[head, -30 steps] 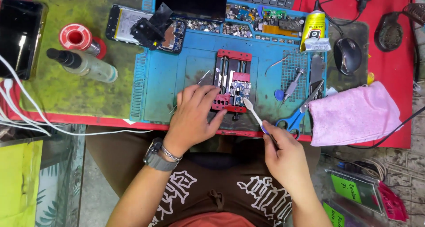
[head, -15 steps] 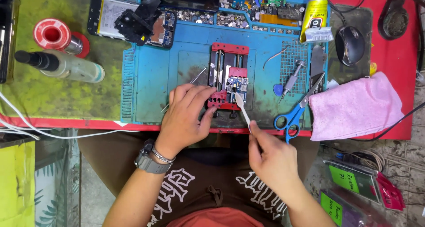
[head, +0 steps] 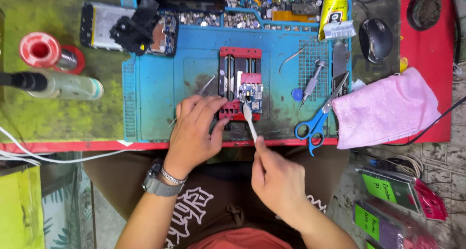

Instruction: Cleaning a mobile phone circuit board using a brush and cleaning solution while it is secured in a repair jig.

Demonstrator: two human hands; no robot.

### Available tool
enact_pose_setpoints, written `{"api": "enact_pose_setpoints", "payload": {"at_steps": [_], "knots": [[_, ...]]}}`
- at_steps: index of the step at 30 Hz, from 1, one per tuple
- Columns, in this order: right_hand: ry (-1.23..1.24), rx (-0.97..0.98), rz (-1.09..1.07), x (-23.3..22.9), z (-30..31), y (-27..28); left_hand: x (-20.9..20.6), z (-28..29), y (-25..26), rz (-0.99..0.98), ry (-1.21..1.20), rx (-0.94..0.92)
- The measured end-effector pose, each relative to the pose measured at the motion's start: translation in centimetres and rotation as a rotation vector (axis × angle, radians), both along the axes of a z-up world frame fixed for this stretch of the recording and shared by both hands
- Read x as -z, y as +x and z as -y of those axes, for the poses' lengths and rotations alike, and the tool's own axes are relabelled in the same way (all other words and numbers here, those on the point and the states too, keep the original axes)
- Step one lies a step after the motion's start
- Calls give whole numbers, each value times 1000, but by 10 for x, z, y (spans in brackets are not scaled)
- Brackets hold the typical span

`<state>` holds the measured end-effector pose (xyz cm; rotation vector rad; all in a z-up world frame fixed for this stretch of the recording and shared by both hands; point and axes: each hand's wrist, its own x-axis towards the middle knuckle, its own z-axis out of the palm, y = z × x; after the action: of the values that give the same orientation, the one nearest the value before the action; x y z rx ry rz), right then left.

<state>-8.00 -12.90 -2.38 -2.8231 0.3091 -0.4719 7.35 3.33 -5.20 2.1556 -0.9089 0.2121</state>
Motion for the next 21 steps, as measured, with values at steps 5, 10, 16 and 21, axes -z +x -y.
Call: {"api": "enact_pose_setpoints", "payload": {"at_steps": [5,10,16,21], "knots": [[57,-3,-133,-1,9,10,-7,-2,-2,-54,27,22],[165,29,-233,-8,12,16,-13,-2,-3,-84,57,36],[165,-26,-141,0,11,13,-15,-1,1,-82,35,40],[167,-42,-97,-1,7,0,-17,-2,-3,-82,42,46]]}}
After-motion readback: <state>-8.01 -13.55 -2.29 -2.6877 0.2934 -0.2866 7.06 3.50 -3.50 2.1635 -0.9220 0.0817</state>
